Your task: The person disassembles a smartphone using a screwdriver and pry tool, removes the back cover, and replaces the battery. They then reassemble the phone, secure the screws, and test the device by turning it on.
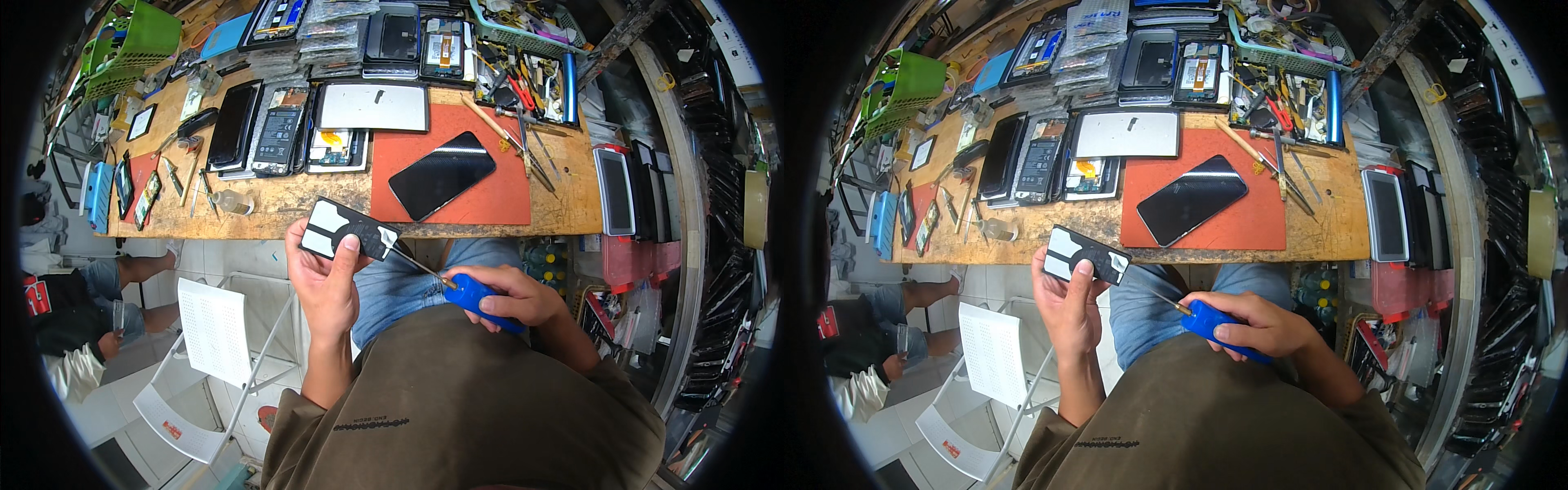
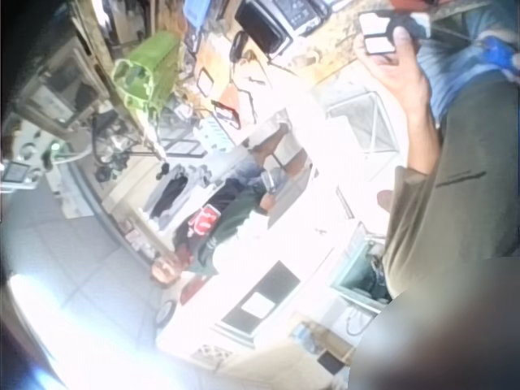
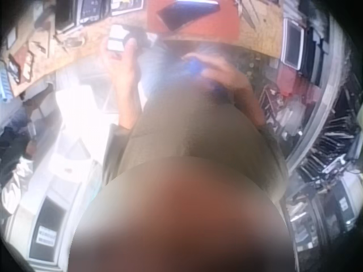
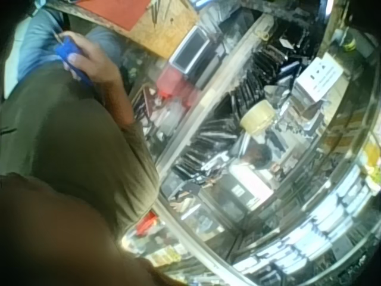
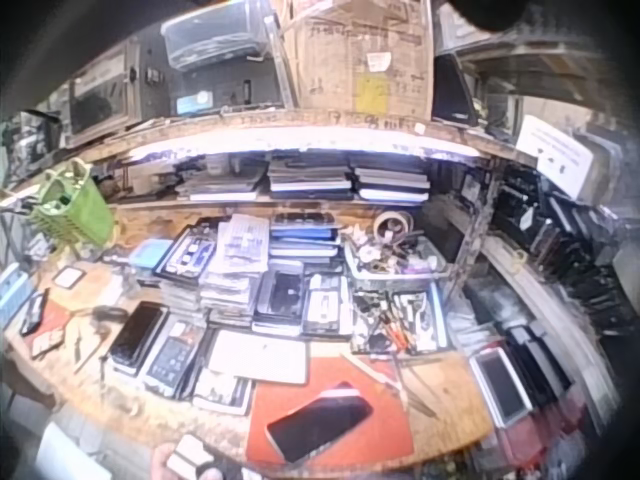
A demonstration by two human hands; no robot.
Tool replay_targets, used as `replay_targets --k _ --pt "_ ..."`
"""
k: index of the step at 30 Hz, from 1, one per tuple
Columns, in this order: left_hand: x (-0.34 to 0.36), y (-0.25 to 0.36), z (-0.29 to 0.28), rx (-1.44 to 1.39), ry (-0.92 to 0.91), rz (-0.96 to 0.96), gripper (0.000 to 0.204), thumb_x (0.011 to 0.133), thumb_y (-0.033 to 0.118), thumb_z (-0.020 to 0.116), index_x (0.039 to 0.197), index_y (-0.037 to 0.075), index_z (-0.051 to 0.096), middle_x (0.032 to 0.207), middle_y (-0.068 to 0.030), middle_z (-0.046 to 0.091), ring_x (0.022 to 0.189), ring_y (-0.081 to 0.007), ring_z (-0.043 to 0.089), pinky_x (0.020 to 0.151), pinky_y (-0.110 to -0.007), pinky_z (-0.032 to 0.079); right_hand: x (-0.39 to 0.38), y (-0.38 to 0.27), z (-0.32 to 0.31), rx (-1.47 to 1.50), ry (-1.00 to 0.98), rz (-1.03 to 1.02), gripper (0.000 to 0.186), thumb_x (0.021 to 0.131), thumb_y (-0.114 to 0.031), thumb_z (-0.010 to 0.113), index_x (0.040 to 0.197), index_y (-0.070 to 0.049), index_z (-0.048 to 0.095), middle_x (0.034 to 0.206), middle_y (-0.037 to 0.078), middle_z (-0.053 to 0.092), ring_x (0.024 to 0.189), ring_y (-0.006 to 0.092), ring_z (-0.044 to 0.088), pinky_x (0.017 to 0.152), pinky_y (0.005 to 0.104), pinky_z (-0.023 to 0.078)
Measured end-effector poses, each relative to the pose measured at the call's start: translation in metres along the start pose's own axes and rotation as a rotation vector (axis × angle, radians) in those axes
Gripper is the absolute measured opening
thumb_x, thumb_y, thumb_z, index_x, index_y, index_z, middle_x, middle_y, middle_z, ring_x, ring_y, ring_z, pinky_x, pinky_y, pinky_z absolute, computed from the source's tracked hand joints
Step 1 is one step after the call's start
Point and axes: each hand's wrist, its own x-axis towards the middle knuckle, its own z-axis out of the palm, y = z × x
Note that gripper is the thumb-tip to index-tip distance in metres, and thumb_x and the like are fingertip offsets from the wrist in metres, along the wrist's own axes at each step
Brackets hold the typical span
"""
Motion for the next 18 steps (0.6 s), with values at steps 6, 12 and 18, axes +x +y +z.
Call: replay_targets --k 6,12,18 --pt "0.0 0.005 0.001 -0.011 -0.017 -0.031 0.046 0.098 0.001 0.071 0.133 0.002 0.041 0.113 -0.0108 0.066 0.094 -0.0148 0.072 0.073 -0.033 0.067 -0.003 0.001 -0.002 -0.01 0.004 -0.01 0.06 0.108 -0.029 0.053 0.158 0.003 0.039 0.092 0.007 0.066 0.069 0.0104 0.062 0.063 0.0261 0.05" --pt "0.006 0.009 -0.003 0.005 -0.069 -0.076 0.046 0.098 0.001 0.071 0.133 0.002 0.041 0.112 -0.0109 0.066 0.094 -0.0155 0.072 0.074 -0.033 0.067 0.002 0.008 0.004 0.071 0.041 -0.001 0.06 0.108 -0.027 0.053 0.158 0.004 0.039 0.094 0.008 0.065 0.069 0.0106 0.061 0.064 0.0263 0.05" --pt "0.01 0.009 -0.004 0.023 -0.061 -0.084 0.046 0.098 0.001 0.072 0.132 0.001 0.042 0.111 -0.011 0.067 0.093 -0.0157 0.072 0.075 -0.034 0.067 -0.002 0.01 0.006 0.034 0.072 -0.036 0.06 0.108 -0.027 0.054 0.158 0.004 0.04 0.093 0.008 0.065 0.069 0.0107 0.061 0.064 0.0266 0.05"
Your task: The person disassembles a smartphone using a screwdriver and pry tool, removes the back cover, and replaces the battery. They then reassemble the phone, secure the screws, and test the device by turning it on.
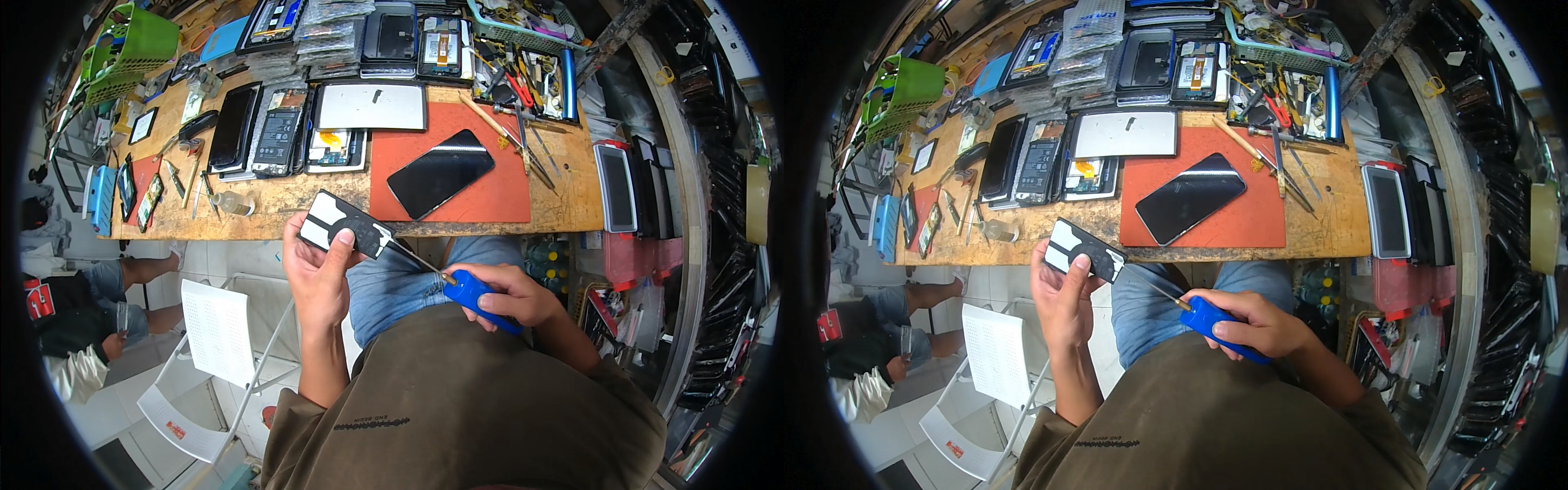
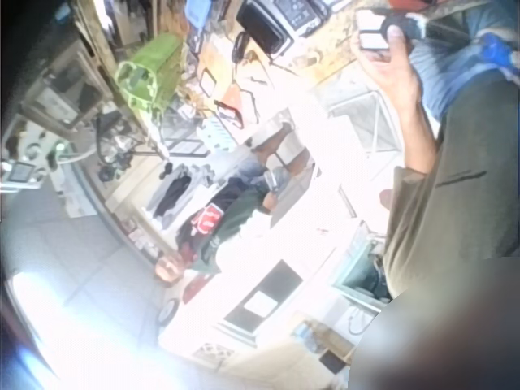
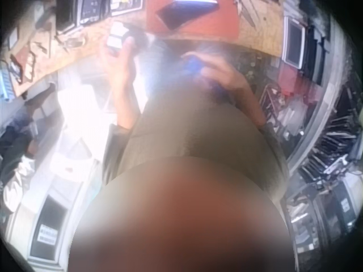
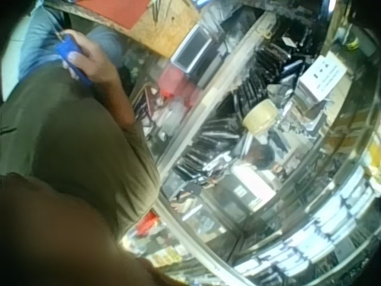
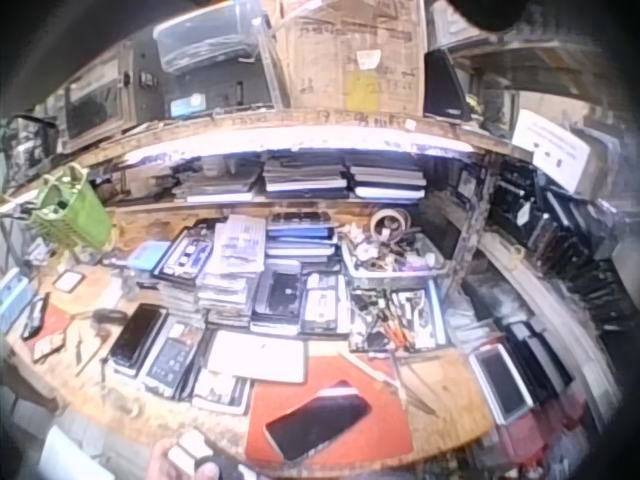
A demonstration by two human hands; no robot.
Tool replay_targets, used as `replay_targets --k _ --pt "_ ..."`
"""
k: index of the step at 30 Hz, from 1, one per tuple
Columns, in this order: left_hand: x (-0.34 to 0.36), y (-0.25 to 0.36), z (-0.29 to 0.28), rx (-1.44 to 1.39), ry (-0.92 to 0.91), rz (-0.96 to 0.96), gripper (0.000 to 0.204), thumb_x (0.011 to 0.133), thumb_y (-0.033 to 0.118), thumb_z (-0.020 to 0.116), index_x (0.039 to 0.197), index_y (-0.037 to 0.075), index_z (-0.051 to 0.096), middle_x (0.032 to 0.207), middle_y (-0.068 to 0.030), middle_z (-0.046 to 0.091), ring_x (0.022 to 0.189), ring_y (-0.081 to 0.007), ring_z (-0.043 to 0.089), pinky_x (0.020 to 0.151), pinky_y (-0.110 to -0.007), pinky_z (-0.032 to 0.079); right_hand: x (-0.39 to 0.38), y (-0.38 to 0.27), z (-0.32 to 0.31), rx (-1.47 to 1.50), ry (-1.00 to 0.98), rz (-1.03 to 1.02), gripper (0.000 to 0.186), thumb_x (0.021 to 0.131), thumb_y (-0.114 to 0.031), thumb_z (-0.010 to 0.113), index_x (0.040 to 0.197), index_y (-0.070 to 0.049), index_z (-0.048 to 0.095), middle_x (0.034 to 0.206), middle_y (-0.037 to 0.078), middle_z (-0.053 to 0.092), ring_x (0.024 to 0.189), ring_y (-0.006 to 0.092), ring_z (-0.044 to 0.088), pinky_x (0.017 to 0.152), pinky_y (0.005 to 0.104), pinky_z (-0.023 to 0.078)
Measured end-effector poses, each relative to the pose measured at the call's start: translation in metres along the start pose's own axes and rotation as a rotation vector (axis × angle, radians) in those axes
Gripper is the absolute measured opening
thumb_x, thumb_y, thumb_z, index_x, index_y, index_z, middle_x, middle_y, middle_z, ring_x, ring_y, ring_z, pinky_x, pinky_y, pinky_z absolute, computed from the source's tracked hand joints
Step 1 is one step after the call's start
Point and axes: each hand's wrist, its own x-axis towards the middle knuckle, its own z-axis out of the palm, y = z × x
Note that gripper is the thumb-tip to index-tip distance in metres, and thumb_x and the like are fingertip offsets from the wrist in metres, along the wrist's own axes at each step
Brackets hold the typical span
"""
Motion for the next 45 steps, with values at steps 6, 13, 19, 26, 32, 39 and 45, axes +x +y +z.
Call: replay_targets --k 6,13,19,26,32,39,45 --pt "0.007 0.001 -0.001 0.09 0.145 0.111 0.046 0.097 0.001 0.073 0.132 0.001 0.043 0.112 -0.0118 0.068 0.093 -0.0167 0.072 0.078 -0.036 0.067 -0.011 -0.002 0.009 0.318 0.029 -0.162 0.062 0.105 -0.029 0.058 0.155 0.005 0.043 0.091 0.009 0.066 0.069 0.0112 0.062 0.064 0.0258 0.05" --pt "0.011 0.001 -0.001 0.055 0.136 0.009 0.047 0.098 0.003 0.073 0.134 0.003 0.042 0.115 -0.0103 0.067 0.093 -0.0155 0.072 0.075 -0.034 0.066 -0.021 -0.031 -0.003 0.126 0.256 -0.092 0.061 0.105 -0.028 0.059 0.156 0.002 0.043 0.096 0.01 0.067 0.069 0.0106 0.061 0.065 0.024 0.051" --pt "0.006 0.008 0.008 0.0 -0.014 -0.015 0.046 0.097 0.002 0.072 0.133 0.002 0.043 0.113 -0.0102 0.067 0.093 -0.0149 0.072 0.072 -0.032 0.067 0.002 -0.019 -0.003 0.014 0.089 0.061 0.06 0.108 -0.027 0.053 0.16 0.0 0.039 0.093 0.007 0.065 0.069 0.0096 0.061 0.065 0.0248 0.05" --pt "0.007 0.005 0.004 0.039 -0.015 -0.038 0.048 0.096 0.003 0.072 0.135 0.0 0.043 0.113 -0.012 0.066 0.093 -0.018 0.074 0.076 -0.035 0.069 -0.002 -0.017 -0.005 -0.006 0.027 0.06 0.06 0.109 -0.028 0.053 0.159 0.002 0.039 0.093 0.007 0.065 0.069 0.0095 0.061 0.064 0.0251 0.05" --pt "0.005 0.006 0.002 0.006 -0.014 -0.027 0.045 0.098 0.0 0.071 0.132 0.002 0.043 0.114 -0.0106 0.066 0.095 -0.0149 0.071 0.075 -0.034 0.067 0.005 -0.01 -0.002 0.002 0.012 0.061 0.06 0.109 -0.029 0.053 0.159 0.002 0.039 0.094 0.006 0.065 0.07 0.0095 0.062 0.064 0.0251 0.05" --pt "0.007 0.006 -0.001 0.01 0.0 -0.019 0.045 0.098 0.0 0.071 0.133 0.001 0.043 0.114 -0.011 0.067 0.094 -0.0148 0.071 0.074 -0.033 0.067 0.009 -0.009 -0.003 0.012 -0.022 0.046 0.061 0.109 -0.029 0.053 0.159 0.003 0.038 0.094 0.006 0.065 0.07 0.0092 0.062 0.064 0.0249 0.05" --pt "0.008 0.005 -0.002 0.043 -0.011 -0.013 0.046 0.097 0.001 0.071 0.134 -0.001 0.043 0.115 -0.0124 0.066 0.095 -0.0174 0.073 0.075 -0.034 0.069 0.007 -0.008 -0.007 0.016 -0.029 0.053 0.061 0.109 -0.028 0.052 0.158 0.004 0.038 0.093 0.007 0.065 0.07 0.0093 0.062 0.064 0.0249 0.05"
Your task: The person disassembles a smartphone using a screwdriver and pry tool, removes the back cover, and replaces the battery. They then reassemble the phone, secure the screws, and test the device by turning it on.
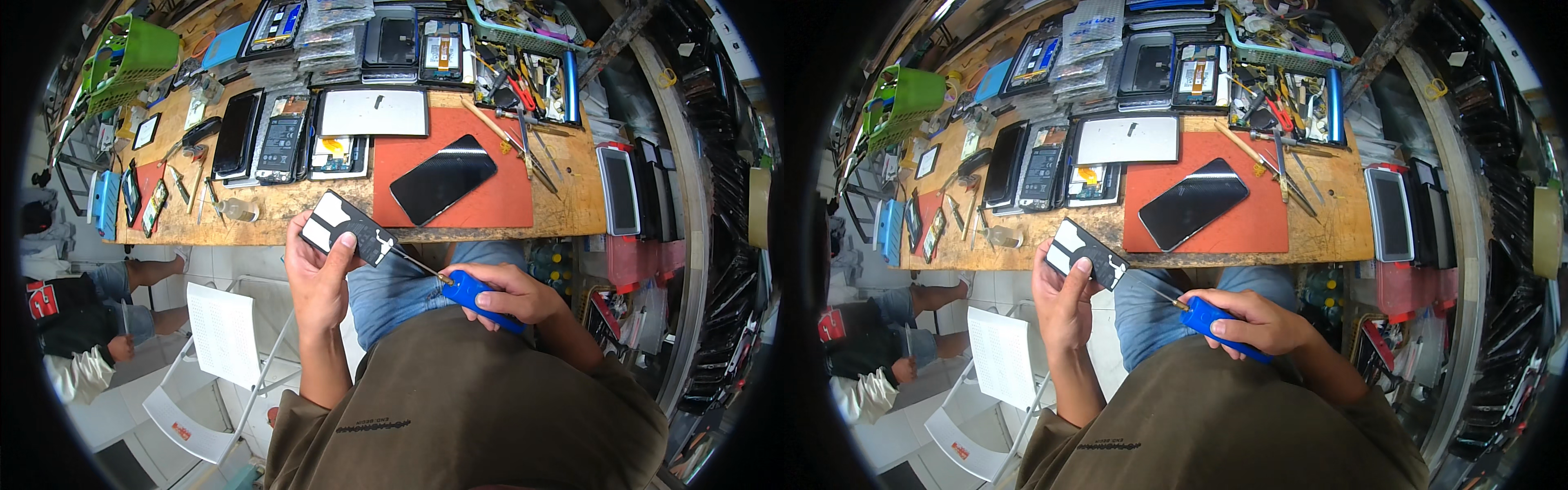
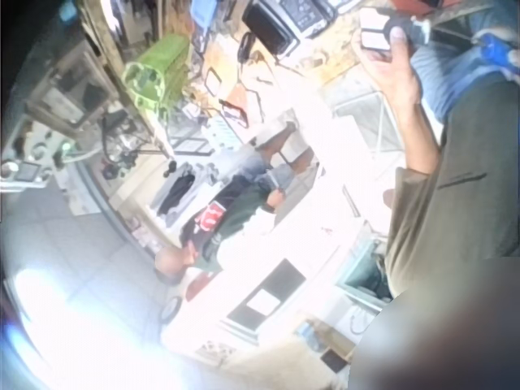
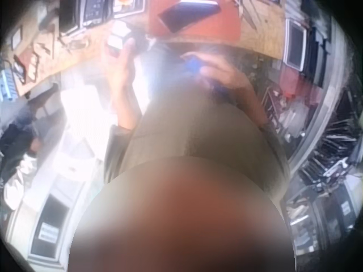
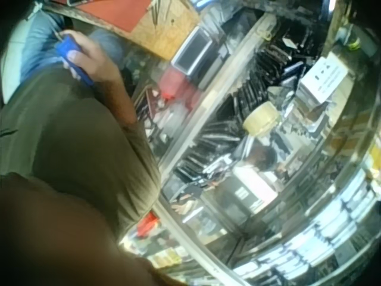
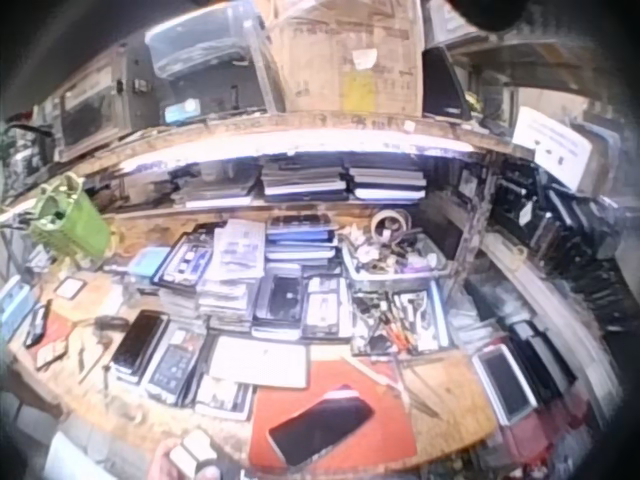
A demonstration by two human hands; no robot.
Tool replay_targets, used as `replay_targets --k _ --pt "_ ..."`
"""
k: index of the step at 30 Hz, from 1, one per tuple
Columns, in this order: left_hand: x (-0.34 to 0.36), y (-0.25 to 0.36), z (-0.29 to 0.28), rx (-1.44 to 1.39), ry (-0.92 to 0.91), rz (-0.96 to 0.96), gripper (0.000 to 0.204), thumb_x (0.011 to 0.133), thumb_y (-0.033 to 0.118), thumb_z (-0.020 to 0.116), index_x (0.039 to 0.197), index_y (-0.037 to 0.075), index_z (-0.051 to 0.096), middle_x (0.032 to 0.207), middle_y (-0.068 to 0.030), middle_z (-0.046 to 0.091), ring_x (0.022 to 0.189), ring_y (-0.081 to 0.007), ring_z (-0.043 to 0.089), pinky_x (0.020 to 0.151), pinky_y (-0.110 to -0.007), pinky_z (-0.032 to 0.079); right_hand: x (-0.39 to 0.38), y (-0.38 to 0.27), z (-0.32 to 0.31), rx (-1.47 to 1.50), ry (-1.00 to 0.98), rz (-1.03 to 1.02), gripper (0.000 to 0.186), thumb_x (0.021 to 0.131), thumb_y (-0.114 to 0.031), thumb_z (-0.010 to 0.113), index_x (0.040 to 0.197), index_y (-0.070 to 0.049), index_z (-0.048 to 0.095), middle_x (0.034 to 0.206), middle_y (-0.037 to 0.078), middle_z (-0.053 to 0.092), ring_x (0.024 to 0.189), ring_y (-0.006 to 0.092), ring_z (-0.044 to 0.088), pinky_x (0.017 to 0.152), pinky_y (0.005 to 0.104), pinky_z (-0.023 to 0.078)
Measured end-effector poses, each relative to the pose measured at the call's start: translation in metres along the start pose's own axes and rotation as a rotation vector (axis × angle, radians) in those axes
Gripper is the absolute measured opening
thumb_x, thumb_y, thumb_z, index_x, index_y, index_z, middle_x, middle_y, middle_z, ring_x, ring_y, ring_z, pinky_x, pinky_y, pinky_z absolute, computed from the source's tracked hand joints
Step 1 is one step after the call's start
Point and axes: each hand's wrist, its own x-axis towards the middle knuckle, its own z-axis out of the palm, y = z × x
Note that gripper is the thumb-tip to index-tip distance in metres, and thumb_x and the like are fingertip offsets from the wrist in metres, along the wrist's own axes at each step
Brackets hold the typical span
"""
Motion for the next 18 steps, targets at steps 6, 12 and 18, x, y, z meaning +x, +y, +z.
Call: replay_targets --k 6,12,18 --pt "0.004 0.004 0.007 -0.001 -0.033 -0.015 0.064 0.095 -0.001 0.072 0.147 0.004 0.034 0.12 -0.0126 0.063 0.1 -0.0176 0.071 0.079 -0.035 0.067 -0.001 0.005 -0.003 0.03 -0.002 -0.015 0.061 0.109 -0.029 0.052 0.158 0.004 0.038 0.093 0.007 0.065 0.07 0.0098 0.061 0.063 0.0254 0.05" --pt "-0.008 -0.006 0.028 0.001 0.029 0.048 0.108 0.088 -0.008 0.078 0.166 0.011 0.006 0.134 -0.0156 0.054 0.108 -0.0197 0.064 0.089 -0.033 0.058 0.0 0.006 -0.001 0.08 0.043 0.034 0.061 0.108 -0.029 0.053 0.159 0.001 0.039 0.095 0.007 0.064 0.07 0.0101 0.061 0.064 0.0257 0.05" --pt "-0.01 -0.01 0.031 0.074 0.013 0.055 0.123 0.085 -0.013 0.077 0.168 0.014 -0.01 0.133 -0.0159 0.053 0.104 -0.0181 0.062 0.086 -0.031 0.056 0.0 0.005 -0.003 0.029 0.046 0.051 0.061 0.107 -0.029 0.054 0.159 0.0 0.04 0.095 0.007 0.064 0.071 0.0102 0.061 0.064 0.0258 0.05"
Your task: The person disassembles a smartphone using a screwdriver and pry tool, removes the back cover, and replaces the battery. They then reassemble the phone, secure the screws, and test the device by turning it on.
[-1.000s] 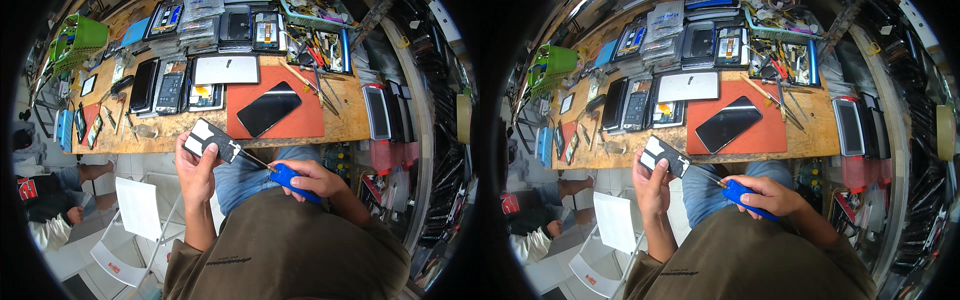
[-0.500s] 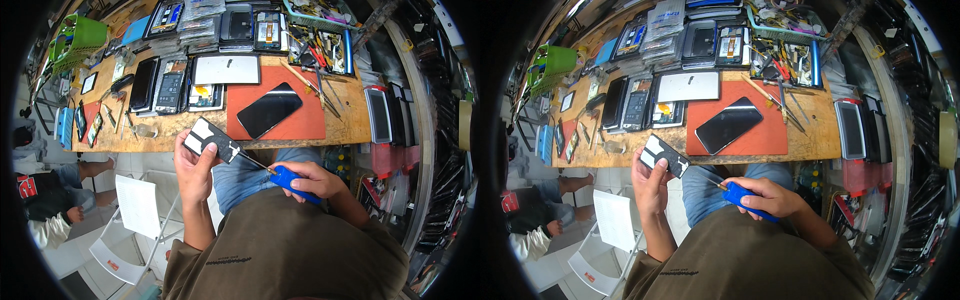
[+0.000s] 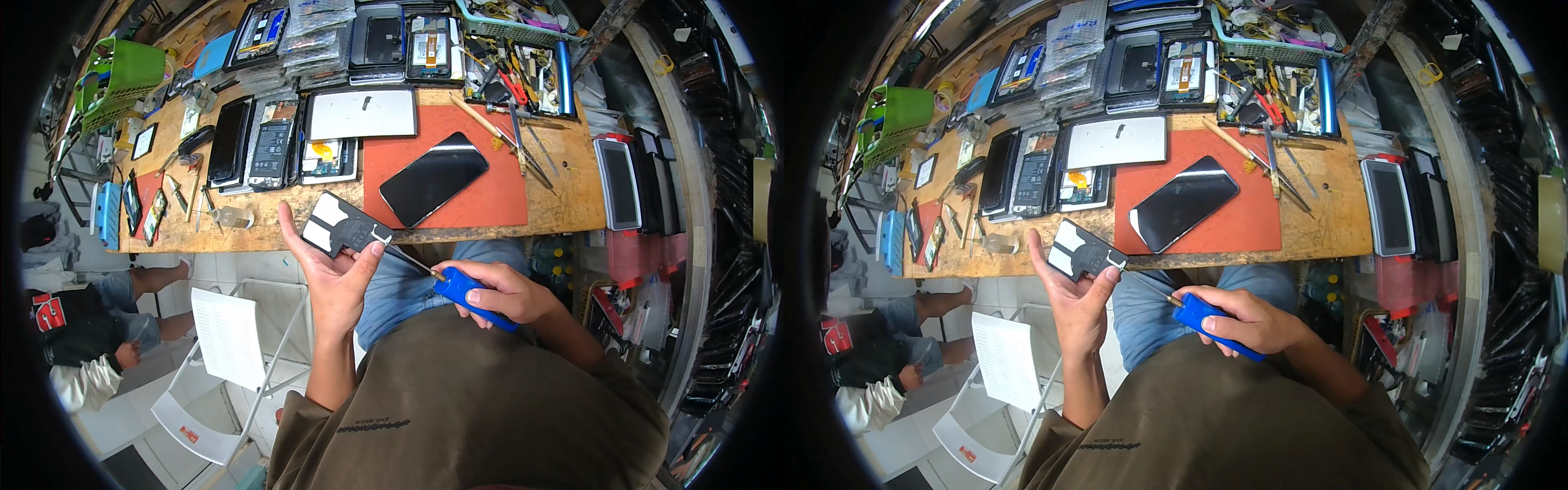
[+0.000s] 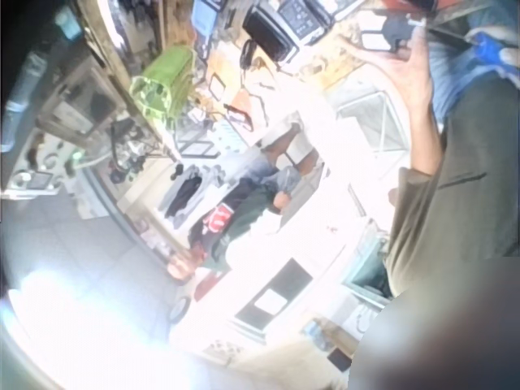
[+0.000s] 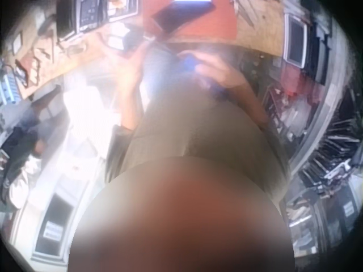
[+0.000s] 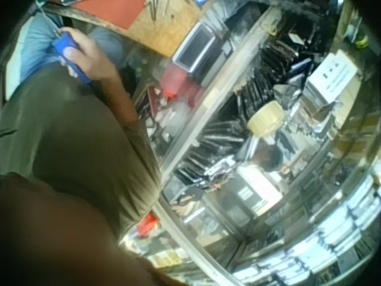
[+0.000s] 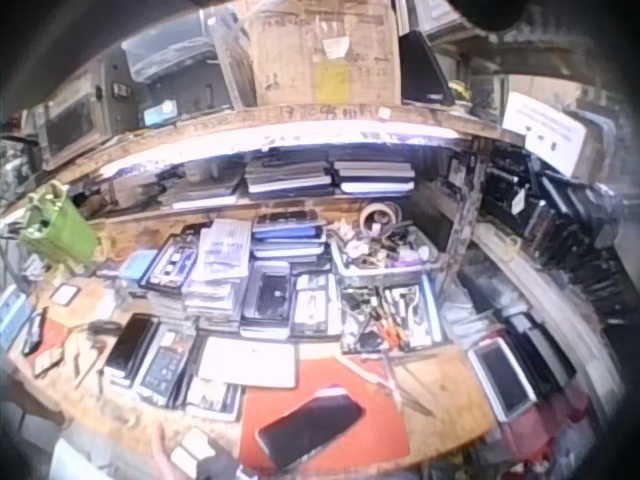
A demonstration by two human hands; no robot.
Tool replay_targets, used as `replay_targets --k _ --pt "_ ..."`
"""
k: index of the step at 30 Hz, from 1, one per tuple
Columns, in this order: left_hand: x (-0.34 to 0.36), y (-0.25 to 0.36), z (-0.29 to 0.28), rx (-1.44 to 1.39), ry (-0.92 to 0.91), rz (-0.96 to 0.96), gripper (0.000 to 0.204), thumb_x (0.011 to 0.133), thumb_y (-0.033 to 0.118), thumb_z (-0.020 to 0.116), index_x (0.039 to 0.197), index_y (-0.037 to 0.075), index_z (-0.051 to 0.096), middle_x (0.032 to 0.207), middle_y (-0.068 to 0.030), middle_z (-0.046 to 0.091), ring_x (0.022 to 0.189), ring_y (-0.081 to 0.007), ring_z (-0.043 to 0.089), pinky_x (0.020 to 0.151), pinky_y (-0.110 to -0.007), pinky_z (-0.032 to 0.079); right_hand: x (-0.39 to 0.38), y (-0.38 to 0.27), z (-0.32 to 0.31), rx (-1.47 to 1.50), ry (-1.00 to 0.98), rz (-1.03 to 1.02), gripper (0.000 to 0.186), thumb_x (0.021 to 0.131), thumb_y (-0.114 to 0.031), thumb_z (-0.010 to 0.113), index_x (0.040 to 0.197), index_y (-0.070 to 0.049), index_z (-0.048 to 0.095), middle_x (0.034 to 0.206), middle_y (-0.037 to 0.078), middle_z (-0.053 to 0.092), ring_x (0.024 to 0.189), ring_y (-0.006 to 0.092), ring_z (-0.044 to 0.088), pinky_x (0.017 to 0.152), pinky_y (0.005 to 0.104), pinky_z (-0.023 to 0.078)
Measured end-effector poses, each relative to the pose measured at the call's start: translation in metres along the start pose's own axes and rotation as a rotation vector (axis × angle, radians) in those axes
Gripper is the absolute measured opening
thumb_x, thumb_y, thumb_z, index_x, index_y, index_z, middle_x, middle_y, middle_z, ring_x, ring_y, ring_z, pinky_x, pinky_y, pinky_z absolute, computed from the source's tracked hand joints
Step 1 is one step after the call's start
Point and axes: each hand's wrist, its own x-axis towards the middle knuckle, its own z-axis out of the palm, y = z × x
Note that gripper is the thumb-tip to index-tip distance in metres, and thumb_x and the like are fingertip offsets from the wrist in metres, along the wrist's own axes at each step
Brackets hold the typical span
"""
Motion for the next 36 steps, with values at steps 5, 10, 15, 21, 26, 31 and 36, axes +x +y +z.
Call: replay_targets --k 5,10,15,21,26,31,36 --pt "0.003 0.012 -0.002 0.04 -0.044 -0.009 0.123 0.083 -0.015 0.077 0.17 0.016 -0.004 0.137 -0.0143 0.05 0.113 -0.0202 0.06 0.094 -0.035 0.055 -0.002 -0.001 0.006 -0.029 0.088 -0.02 0.059 0.105 -0.027 0.056 0.156 0.001 0.044 0.096 0.008 0.066 0.072 0.0108 0.062 0.065 0.0263 0.05" --pt "0.006 0.02 0.0 0.027 -0.104 0.012 0.123 0.082 -0.019 0.073 0.168 0.018 -0.007 0.134 -0.0154 0.051 0.109 -0.0182 0.062 0.09 -0.032 0.057 -0.007 0.0 0.022 -0.011 0.244 -0.198 0.061 0.105 -0.029 0.056 0.154 0.005 0.044 0.094 0.01 0.065 0.068 0.0125 0.062 0.062 0.0268 0.051" --pt "0.008 0.022 -0.007 0.06 -0.119 -0.155 0.123 0.081 -0.021 0.072 0.168 0.019 -0.007 0.134 -0.0151 0.051 0.11 -0.0188 0.063 0.093 -0.035 0.057 -0.017 -0.016 0.0 0.288 0.711 -0.565 0.065 0.105 -0.033 0.056 0.156 0.004 0.038 0.084 0.01 0.062 0.061 0.0139 0.061 0.057 0.0273 0.053" --pt "0.008 0.015 -0.004 -0.012 -0.198 -0.098 0.124 0.081 -0.021 0.071 0.168 0.019 -0.008 0.136 -0.0153 0.05 0.114 -0.0202 0.062 0.097 -0.037 0.056 -0.023 -0.029 0.001 -0.271 0.163 -0.081 0.059 0.104 -0.022 0.059 0.155 0.003 0.044 0.08 0.005 0.064 0.065 0.0118 0.061 0.063 0.0292 0.051" --pt "0.008 0.014 -0.008 -0.018 -0.216 -0.116 0.123 0.081 -0.02 0.071 0.168 0.018 -0.007 0.138 -0.0154 0.05 0.117 -0.0215 0.062 0.099 -0.038 0.056 -0.019 -0.028 0.004 -0.131 0.199 -0.006 0.058 0.104 -0.02 0.058 0.156 0.002 0.045 0.083 0.006 0.064 0.066 0.0102 0.061 0.064 0.0272 0.051" --pt "0.009 0.015 -0.017 -0.017 -0.264 -0.189 0.124 0.081 -0.017 0.075 0.168 0.017 -0.006 0.141 -0.0166 0.049 0.12 -0.023 0.061 0.1 -0.039 0.056 -0.025 -0.026 -0.007 -0.151 0.117 -0.093 0.058 0.104 -0.02 0.058 0.156 0.002 0.045 0.088 0.006 0.066 0.067 0.0092 0.061 0.064 0.0261 0.051" --pt "0.011 0.011 -0.012 -0.034 -0.328 -0.198 0.123 0.083 -0.015 0.078 0.168 0.018 -0.006 0.147 -0.0186 0.048 0.125 -0.0237 0.06 0.103 -0.039 0.055 -0.027 -0.029 -0.013 -0.19 0.089 -0.032 0.057 0.104 -0.021 0.058 0.155 0.002 0.046 0.09 0.007 0.067 0.066 0.0093 0.061 0.064 0.0261 0.051"
